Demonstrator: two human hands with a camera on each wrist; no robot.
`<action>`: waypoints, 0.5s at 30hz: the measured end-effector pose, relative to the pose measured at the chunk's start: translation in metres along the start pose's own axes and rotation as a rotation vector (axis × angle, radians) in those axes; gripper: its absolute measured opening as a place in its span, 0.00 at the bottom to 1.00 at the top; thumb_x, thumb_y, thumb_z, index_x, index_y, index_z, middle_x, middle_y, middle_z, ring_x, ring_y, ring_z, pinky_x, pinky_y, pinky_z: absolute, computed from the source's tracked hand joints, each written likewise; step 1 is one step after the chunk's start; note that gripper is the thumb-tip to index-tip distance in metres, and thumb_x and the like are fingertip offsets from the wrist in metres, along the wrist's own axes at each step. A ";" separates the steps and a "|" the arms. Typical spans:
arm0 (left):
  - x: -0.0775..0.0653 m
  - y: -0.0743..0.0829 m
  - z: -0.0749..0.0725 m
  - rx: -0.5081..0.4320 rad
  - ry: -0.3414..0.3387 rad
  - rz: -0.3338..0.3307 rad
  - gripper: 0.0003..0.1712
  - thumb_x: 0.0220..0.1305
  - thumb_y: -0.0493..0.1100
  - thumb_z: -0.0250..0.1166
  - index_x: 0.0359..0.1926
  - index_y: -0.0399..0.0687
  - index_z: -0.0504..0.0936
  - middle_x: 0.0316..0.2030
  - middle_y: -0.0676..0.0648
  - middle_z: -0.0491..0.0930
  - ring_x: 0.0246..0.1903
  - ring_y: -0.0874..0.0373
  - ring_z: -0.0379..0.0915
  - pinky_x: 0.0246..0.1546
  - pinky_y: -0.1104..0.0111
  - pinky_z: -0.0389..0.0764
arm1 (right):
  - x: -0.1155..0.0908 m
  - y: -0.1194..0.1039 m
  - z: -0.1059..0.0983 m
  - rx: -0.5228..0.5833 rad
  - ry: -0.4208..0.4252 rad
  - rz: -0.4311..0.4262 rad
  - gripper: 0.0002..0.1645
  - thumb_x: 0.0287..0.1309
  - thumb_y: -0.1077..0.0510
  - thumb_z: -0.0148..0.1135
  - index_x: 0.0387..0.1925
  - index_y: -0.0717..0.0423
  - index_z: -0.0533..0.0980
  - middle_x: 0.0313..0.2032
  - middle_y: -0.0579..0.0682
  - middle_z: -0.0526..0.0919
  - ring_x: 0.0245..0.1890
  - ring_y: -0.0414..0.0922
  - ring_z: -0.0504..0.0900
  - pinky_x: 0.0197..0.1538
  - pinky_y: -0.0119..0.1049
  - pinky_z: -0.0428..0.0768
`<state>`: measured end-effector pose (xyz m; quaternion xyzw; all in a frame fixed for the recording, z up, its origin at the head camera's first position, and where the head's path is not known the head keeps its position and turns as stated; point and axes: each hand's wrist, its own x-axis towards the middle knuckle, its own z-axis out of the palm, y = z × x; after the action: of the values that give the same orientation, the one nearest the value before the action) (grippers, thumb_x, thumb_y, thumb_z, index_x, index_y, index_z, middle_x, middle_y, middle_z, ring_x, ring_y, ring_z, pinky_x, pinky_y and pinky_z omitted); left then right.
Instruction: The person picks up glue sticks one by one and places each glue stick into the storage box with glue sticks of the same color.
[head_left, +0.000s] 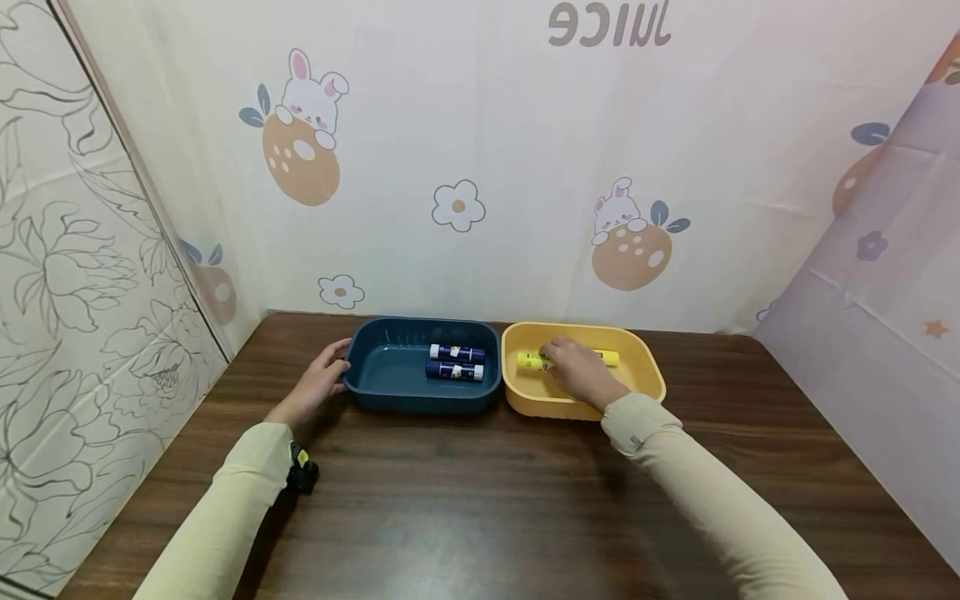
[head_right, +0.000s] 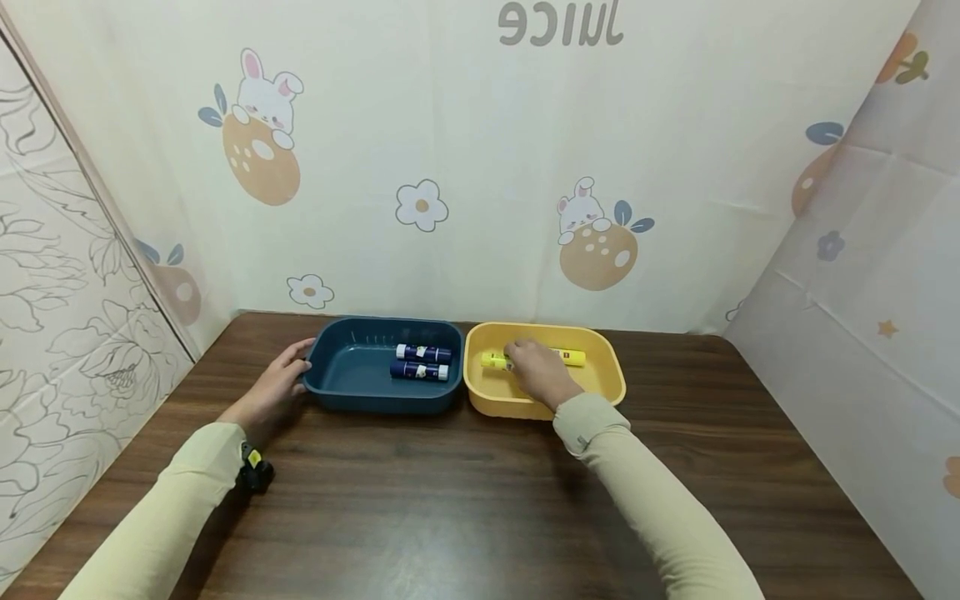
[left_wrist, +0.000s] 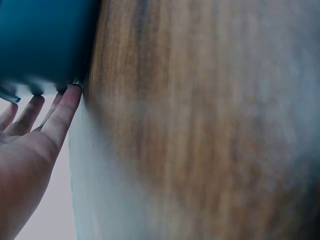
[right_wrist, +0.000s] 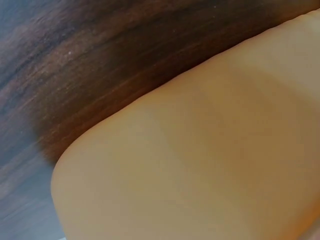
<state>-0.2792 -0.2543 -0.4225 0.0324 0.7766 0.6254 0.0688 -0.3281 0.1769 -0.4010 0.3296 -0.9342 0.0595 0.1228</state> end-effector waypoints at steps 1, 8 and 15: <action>0.000 0.001 0.000 -0.003 0.000 -0.004 0.33 0.71 0.38 0.41 0.74 0.39 0.44 0.71 0.31 0.45 0.64 0.38 0.53 0.58 0.47 0.65 | 0.000 -0.001 0.000 -0.003 -0.008 0.007 0.16 0.49 0.70 0.63 0.44 0.66 0.78 0.36 0.57 0.80 0.37 0.54 0.78 0.37 0.46 0.79; -0.013 0.020 0.005 -0.013 -0.004 -0.027 0.32 0.70 0.36 0.41 0.73 0.35 0.45 0.70 0.30 0.45 0.63 0.36 0.52 0.59 0.45 0.63 | 0.004 -0.003 0.002 -0.023 -0.064 0.033 0.14 0.52 0.68 0.64 0.43 0.65 0.78 0.36 0.57 0.80 0.37 0.53 0.78 0.38 0.46 0.79; -0.004 0.007 0.001 -0.008 -0.007 -0.017 0.33 0.71 0.37 0.41 0.73 0.36 0.44 0.70 0.30 0.45 0.63 0.36 0.53 0.59 0.46 0.64 | 0.007 -0.001 0.007 -0.037 -0.118 0.075 0.14 0.55 0.65 0.64 0.44 0.63 0.78 0.38 0.56 0.80 0.39 0.53 0.79 0.38 0.47 0.79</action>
<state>-0.2751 -0.2520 -0.4154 0.0278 0.7740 0.6279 0.0767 -0.3342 0.1706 -0.4053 0.2950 -0.9525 0.0271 0.0713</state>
